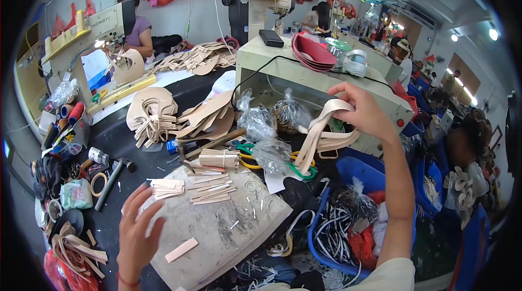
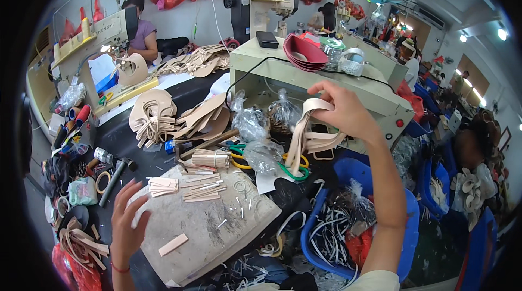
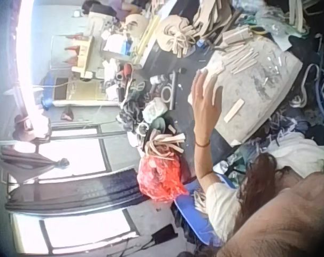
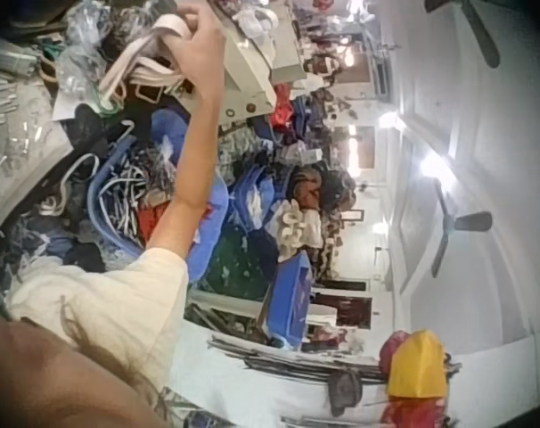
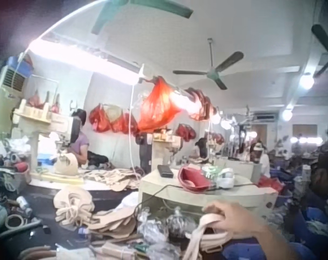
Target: The person handles beige leather-like strips, folding and aligning them into stacks. Using yellow-handled scissors, the person cuts the strips into shorter, uniform pieces and places them on the work surface. A coworker is visible in the background working at a sewing machine.
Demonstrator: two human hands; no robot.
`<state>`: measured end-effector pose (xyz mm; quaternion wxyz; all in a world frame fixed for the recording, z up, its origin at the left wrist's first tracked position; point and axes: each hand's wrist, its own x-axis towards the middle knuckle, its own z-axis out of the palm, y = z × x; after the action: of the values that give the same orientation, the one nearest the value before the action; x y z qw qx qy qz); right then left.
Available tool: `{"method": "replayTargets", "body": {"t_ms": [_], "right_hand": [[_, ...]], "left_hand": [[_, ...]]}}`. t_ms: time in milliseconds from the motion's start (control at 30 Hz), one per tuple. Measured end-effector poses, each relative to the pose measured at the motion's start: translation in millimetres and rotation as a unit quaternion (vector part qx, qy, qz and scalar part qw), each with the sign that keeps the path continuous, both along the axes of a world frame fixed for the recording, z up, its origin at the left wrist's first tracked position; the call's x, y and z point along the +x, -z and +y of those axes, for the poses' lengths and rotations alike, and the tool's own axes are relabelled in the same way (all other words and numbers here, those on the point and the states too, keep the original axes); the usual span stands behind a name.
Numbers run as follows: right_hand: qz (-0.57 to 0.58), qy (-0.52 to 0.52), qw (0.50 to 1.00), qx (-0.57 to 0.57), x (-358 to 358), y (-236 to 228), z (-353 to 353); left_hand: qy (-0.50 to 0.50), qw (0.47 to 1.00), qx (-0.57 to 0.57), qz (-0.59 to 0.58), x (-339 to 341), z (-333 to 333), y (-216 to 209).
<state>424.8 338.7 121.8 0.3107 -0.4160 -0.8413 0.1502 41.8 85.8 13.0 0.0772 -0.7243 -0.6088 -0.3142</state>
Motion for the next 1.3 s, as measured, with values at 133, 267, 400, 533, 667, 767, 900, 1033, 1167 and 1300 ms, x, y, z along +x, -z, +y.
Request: {"method": "replayTargets", "body": {"t_ms": [133,267,400,533,667,767,900,1033,1167,1300], "right_hand": [[-0.045,-0.106,0.993,0.037,-29.0,-39.4,-66.0],[-0.096,-0.214,0.962,0.139,-55.8,-49.5,-128.2],[-0.089,-0.299,0.95,0.003,-67.1,-41.8,-144.1],[-0.033,-0.382,0.895,-0.229,-62.8,-30.7,-142.6],[-0.007,-0.43,0.843,-0.323,-56.7,-23.6,-140.8],[-0.023,-0.346,0.885,-0.311,-39.6,-21.1,-141.0],[-0.075,-0.35,0.893,-0.272,-32.2,-15.5,-151.3],[-0.061,-0.363,0.898,-0.243,-22.9,-9.2,-153.5],[-0.005,-0.365,0.878,-0.31,-29.0,-3.6,-154.0],[0.031,-0.469,0.776,-0.421,-44.2,3.6,-146.8]], "left_hand": [[0.181,0.973,0.05,-0.134,80.0,43.6,-44.4],[0.293,0.899,0.102,-0.309,160.5,60.4,-73.3],[0.248,0.883,-0.107,-0.383,147.4,39.8,-74.7],[0.215,0.886,-0.196,-0.361,122.8,4.0,-63.2],[0.172,0.927,-0.203,-0.265,113.6,-32.7,-55.6],[0.178,0.927,-0.248,-0.219,105.7,-46.7,-46.2],[0.204,0.926,-0.225,-0.224,103.4,-47.0,-25.0],[0.233,0.894,-0.307,-0.228,102.7,-42.5,-20.7],[0.259,0.807,-0.42,-0.324,103.9,-45.0,-26.3],[0.409,0.709,-0.488,-0.304,78.7,-57.2,0.8]]}}
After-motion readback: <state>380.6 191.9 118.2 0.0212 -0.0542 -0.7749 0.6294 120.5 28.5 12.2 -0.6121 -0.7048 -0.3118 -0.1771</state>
